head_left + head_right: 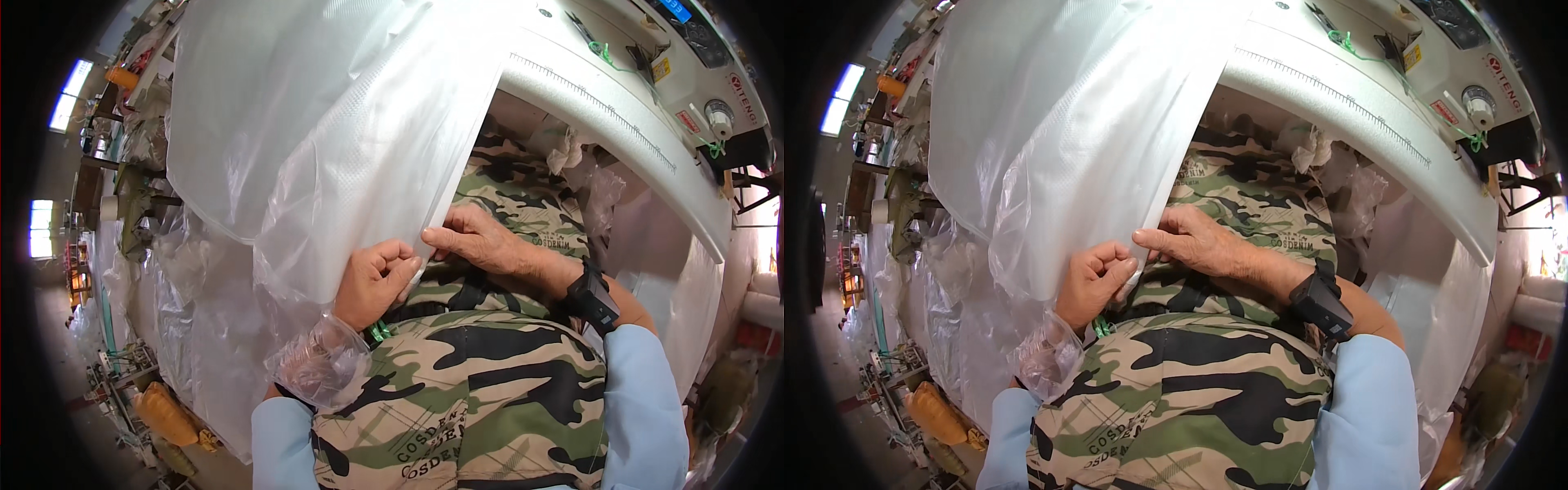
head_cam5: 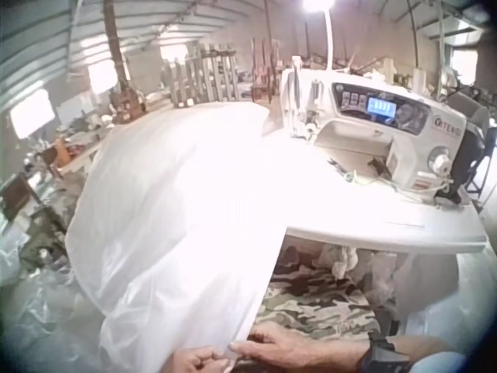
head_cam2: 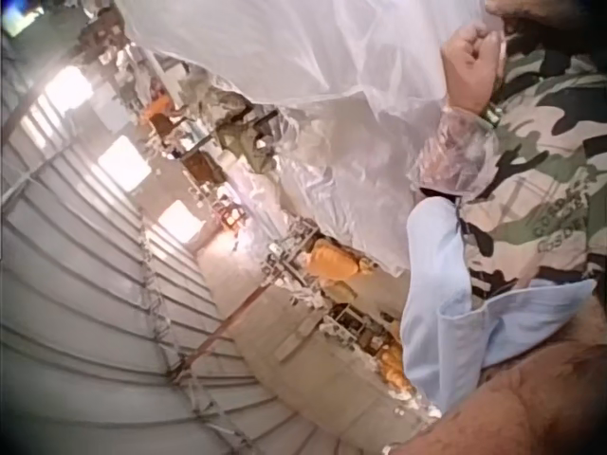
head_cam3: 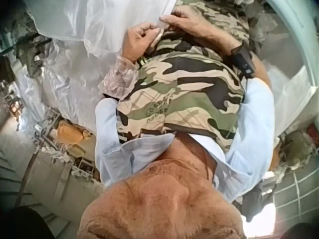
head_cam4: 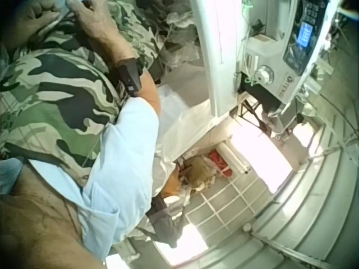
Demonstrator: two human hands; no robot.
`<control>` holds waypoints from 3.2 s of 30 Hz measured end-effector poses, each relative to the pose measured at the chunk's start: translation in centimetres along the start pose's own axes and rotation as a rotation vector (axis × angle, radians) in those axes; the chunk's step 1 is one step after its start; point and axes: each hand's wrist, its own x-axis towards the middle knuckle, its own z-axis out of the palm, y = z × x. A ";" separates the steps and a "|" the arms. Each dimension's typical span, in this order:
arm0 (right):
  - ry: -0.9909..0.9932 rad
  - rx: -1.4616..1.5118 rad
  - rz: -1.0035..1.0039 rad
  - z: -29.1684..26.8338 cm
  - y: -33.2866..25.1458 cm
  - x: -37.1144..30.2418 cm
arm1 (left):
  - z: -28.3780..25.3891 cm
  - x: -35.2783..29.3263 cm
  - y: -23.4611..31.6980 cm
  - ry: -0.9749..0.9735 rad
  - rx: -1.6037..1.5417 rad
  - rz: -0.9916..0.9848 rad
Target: Sewing together large white plastic sheets using an industrial sewing machine.
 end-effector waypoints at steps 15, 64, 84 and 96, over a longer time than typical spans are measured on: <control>0.018 -0.062 0.071 0.9 0.1 1.5 | -1.5 0.8 -1.1 -0.192 -0.416 -0.281; 0.813 -1.089 -0.596 -9.5 -8.5 0.3 | -1.2 -0.6 3.6 -0.074 1.185 1.184; 0.810 -1.382 -0.371 -21.8 -11.7 6.1 | 0.8 4.3 3.4 -0.307 0.732 0.875; 0.765 -1.401 -0.339 -22.4 -11.4 6.7 | 0.1 8.1 3.2 -0.245 0.776 0.871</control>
